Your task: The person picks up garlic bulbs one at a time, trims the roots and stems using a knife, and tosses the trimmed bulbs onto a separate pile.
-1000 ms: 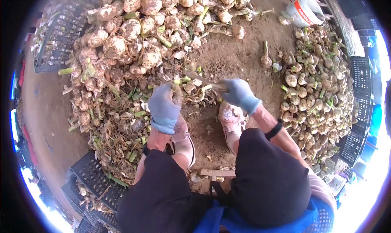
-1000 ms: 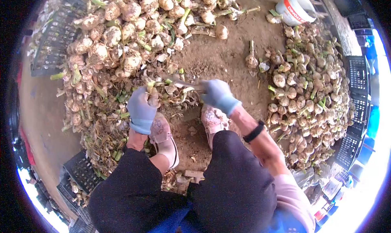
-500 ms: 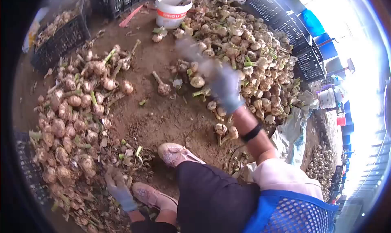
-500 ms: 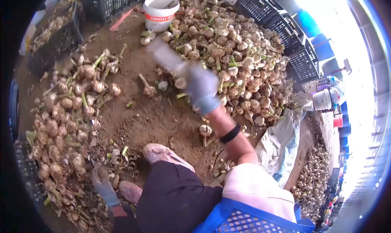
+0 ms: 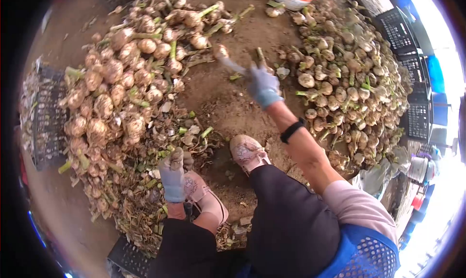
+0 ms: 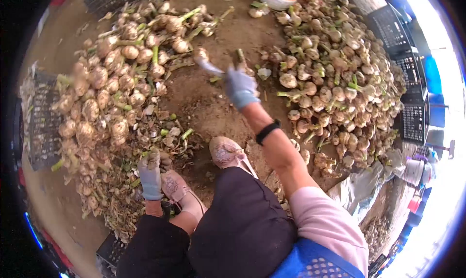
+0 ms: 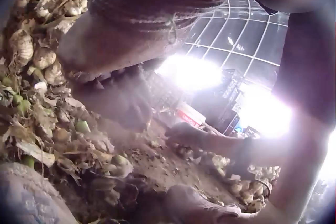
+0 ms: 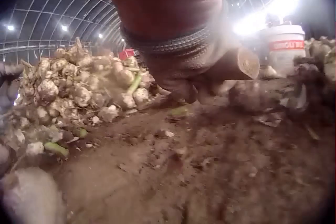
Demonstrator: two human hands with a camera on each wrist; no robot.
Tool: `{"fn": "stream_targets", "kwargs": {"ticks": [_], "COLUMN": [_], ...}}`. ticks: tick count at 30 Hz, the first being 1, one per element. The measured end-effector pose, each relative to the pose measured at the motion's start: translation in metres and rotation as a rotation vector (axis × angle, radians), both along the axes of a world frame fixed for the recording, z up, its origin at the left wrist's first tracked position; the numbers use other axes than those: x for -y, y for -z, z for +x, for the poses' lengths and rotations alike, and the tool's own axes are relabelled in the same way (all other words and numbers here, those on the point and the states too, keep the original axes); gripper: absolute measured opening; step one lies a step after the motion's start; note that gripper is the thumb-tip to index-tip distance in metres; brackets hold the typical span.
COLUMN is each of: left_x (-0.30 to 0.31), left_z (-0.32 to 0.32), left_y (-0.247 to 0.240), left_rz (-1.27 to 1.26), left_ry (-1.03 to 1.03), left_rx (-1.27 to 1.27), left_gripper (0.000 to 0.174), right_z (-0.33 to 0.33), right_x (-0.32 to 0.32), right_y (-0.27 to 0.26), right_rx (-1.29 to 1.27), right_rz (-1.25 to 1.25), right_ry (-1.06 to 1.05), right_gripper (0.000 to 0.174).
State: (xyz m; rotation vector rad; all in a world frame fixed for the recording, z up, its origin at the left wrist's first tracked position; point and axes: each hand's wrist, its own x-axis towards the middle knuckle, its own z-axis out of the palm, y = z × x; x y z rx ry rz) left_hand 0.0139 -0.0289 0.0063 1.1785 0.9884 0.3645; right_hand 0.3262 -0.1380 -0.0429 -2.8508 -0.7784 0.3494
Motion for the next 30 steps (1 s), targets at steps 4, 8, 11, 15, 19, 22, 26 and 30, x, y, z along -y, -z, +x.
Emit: {"fn": "stream_targets", "kwargs": {"ticks": [4, 8, 11, 15, 19, 22, 26, 30], "left_x": [-0.004, 0.002, -0.006, -0.020, -0.021, -0.020, -0.027, -0.029], "left_z": [-0.008, 0.005, 0.035, 0.043, 0.032, 0.021, 0.004, -0.006], "left_y": [0.022, 0.036, -0.009, -0.012, -0.024, -0.009, 0.012, 0.016], "left_rz": [0.161, 0.205, 0.816, 0.864, 0.591, 0.102, 0.844, 0.942], "left_ry": [0.072, 0.215, 0.211, 0.201, 0.142, -0.025, 0.455, 0.534], "left_rx": [-0.106, 0.129, 0.009, 0.162, 0.149, 0.203, -0.096, -0.242], "left_gripper": [0.017, 0.026, 0.049, 0.062, 0.048, 0.043, 0.042, 0.050], "right_z": [0.029, 0.034, -0.041, -0.134, -0.133, -0.125, -0.137, -0.141], "right_x": [0.043, 0.031, -0.003, -0.040, -0.035, -0.020, -0.022, -0.037], "right_y": [0.010, 0.008, -0.060, -0.093, -0.066, -0.092, -0.094, -0.104], "right_rx": [0.081, 0.139, -0.807, -1.366, -1.027, -0.669, -0.341, -0.211], "right_rz": [-0.057, 0.109, 0.698, 0.735, 0.769, 0.396, 0.402, 0.191], "right_ry": [-0.069, -0.274, 0.000, 0.053, -0.325, -0.516, -0.760, -0.879], "right_gripper": [0.036, 0.043, 0.031, 0.035, 0.054, 0.053, 0.054, 0.035]}}
